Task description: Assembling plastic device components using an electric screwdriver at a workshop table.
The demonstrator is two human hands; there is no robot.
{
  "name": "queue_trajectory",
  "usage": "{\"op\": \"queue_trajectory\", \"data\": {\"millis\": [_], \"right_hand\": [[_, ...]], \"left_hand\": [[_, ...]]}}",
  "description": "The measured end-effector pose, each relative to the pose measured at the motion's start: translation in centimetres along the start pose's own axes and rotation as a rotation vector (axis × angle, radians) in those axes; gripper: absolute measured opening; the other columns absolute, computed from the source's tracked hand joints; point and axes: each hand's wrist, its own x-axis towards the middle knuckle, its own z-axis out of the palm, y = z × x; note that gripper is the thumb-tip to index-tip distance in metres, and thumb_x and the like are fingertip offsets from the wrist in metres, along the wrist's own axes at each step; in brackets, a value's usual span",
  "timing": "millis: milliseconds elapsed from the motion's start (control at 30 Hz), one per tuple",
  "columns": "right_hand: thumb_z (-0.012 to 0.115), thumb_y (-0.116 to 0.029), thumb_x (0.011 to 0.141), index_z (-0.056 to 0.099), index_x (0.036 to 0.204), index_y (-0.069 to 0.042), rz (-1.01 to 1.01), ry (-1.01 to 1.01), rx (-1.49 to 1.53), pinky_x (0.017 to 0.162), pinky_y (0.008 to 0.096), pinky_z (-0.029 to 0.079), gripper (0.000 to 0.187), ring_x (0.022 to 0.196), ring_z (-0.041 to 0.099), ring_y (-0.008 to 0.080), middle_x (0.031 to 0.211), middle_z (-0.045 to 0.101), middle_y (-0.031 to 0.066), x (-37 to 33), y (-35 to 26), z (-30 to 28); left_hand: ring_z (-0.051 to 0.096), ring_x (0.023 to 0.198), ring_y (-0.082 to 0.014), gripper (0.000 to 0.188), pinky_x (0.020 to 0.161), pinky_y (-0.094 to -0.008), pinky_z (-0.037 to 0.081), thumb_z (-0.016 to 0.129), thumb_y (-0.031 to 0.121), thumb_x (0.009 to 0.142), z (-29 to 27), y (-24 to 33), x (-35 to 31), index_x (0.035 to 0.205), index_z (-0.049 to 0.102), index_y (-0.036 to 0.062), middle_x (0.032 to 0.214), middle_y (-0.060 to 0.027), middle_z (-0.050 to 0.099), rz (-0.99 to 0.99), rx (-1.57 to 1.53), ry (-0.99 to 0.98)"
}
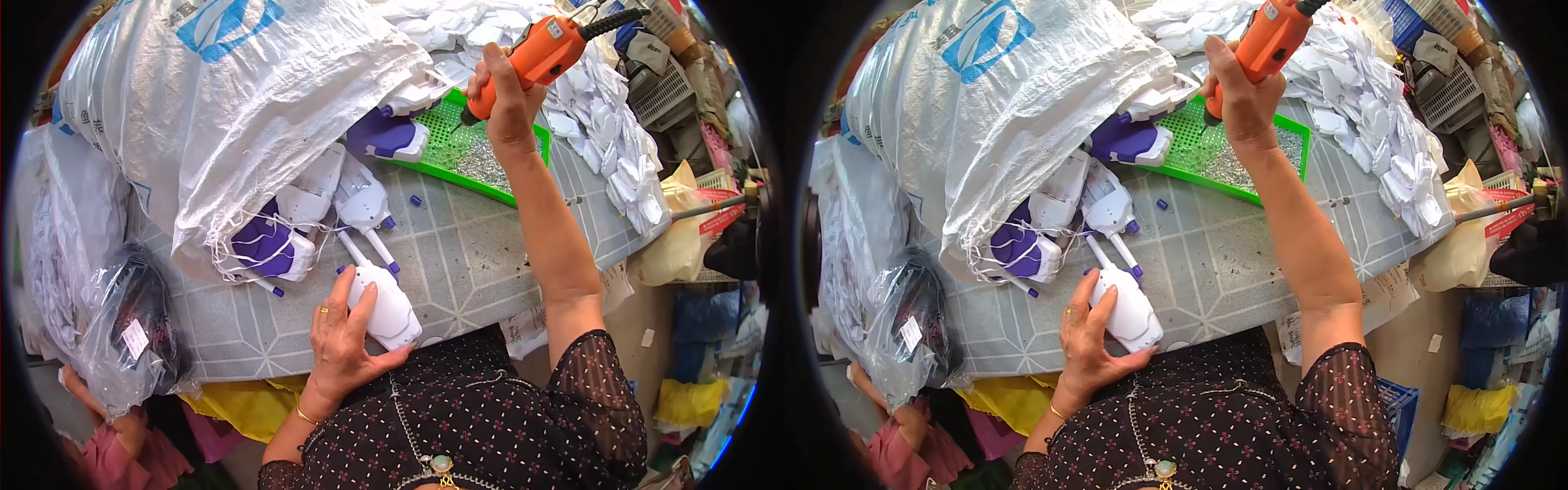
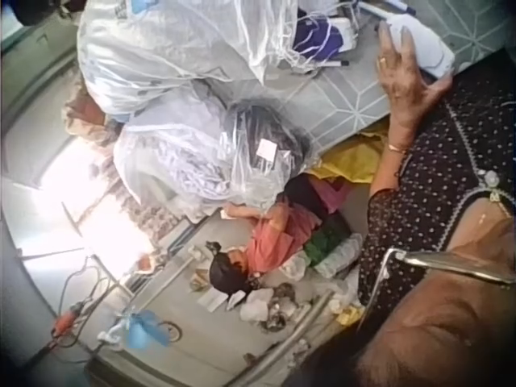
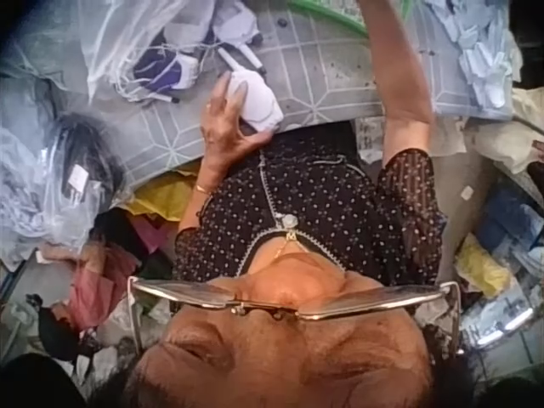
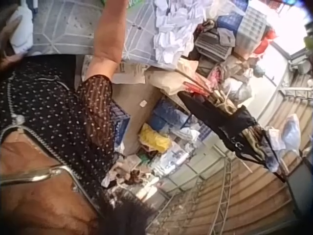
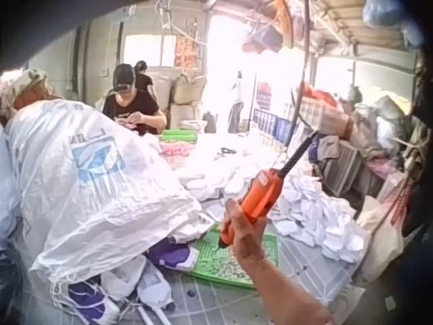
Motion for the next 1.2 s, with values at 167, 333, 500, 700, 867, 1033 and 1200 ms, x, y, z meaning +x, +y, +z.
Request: {"op": "queue_trajectory", "data": {"millis": [167, 333, 500, 700, 867, 1033, 1200], "right_hand": [[0.073, -0.023, 0.093, 0.055, 0.091, -0.007, 0.018, -0.006, 0.010, 0.058, 0.0328, 0.049, 0.024, 0.055, 0.054, 0.0127, 0.068, 0.055, 0.0017, -0.2, 0.6, -0.2], [0.070, -0.024, 0.095, 0.055, 0.092, -0.007, -0.022, -0.014, 0.036, 0.060, 0.0333, 0.049, 0.024, 0.056, 0.054, 0.0127, 0.070, 0.054, 0.0016, -1.0, -0.7, -0.5], [0.061, -0.035, 0.101, 0.053, 0.093, -0.010, 0.108, -0.092, 0.188, 0.066, 0.0348, 0.047, 0.027, 0.061, 0.050, 0.0137, 0.076, 0.051, 0.0010, -4.0, -5.5, 1.0], [0.051, -0.053, 0.103, 0.055, 0.101, -0.011, 0.209, -0.468, 0.564, 0.066, 0.0337, 0.047, 0.042, 0.061, 0.050, 0.0136, 0.078, 0.050, 0.0009, -9.3, -10.1, 2.6], [0.052, -0.057, 0.102, 0.054, 0.104, -0.011, 0.266, -0.566, 0.679, 0.066, 0.0339, 0.048, 0.046, 0.060, 0.052, 0.0135, 0.078, 0.051, 0.0006, -11.6, -11.9, 3.5], [0.052, -0.057, 0.102, 0.054, 0.103, -0.011, 0.256, -0.549, 0.703, 0.064, 0.0342, 0.048, 0.046, 0.059, 0.052, 0.0139, 0.077, 0.050, 0.0005, -11.9, -12.8, 3.0], [0.054, -0.053, 0.101, 0.053, 0.099, -0.009, 0.166, -0.441, 0.661, 0.064, 0.0339, 0.046, 0.043, 0.060, 0.050, 0.0144, 0.077, 0.049, 0.0011, -10.0, -13.6, -0.6]], "left_hand": [[0.055, 0.128, -0.0421, 0.095, 0.103, -0.0493, 0.046, 0.095, 0.033, 0.054, 0.0, -0.1, -0.1, 0.137, 0.057, 0.0069, 0.149, -0.0265, 0.047, -0.003, 0.001, 0.002], [0.055, 0.128, -0.0433, 0.097, 0.102, -0.0494, 0.046, 0.096, 0.038, 0.054, 0.1, 0.0, -0.5, 0.138, 0.057, 0.0060, 0.149, -0.0275, 0.046, 0.008, 0.012, 0.000], [0.062, 0.113, -0.0354, 0.098, 0.087, -0.0415, 0.052, 0.093, 0.055, 0.058, -0.1, -0.2, -0.4, 0.135, 0.061, 0.0036, 0.148, -0.0270, 0.047, 0.025, -0.026, 0.072], [0.060, 0.084, -0.0296, 0.070, 0.071, -0.0405, 0.047, 0.087, 0.046, 0.071, -1.0, 0.6, 1.2, 0.119, 0.067, -0.0003, 0.098, -0.0127, 0.066, 0.111, 0.022, 0.354], [0.062, 0.082, -0.0271, 0.057, 0.067, -0.0397, 0.045, 0.087, 0.041, 0.074, -1.1, 2.2, 3.7, 0.112, 0.069, 0.0023, 0.096, -0.0090, 0.067, 0.127, 0.018, 0.323], [0.060, 0.066, -0.0242, 0.026, 0.059, -0.0375, 0.046, 0.083, 0.016, 0.078, -0.6, 2.8, 5.1, 0.095, 0.067, 0.0044, 0.077, -0.0058, 0.061, 0.336, -0.023, 0.347], [0.060, 0.062, -0.0263, 0.014, 0.058, -0.0373, 0.047, 0.081, 0.012, 0.082, -0.6, 2.5, 8.2, 0.085, 0.068, 0.0052, 0.073, -0.0072, 0.061, 0.386, 0.143, 0.212]]}}
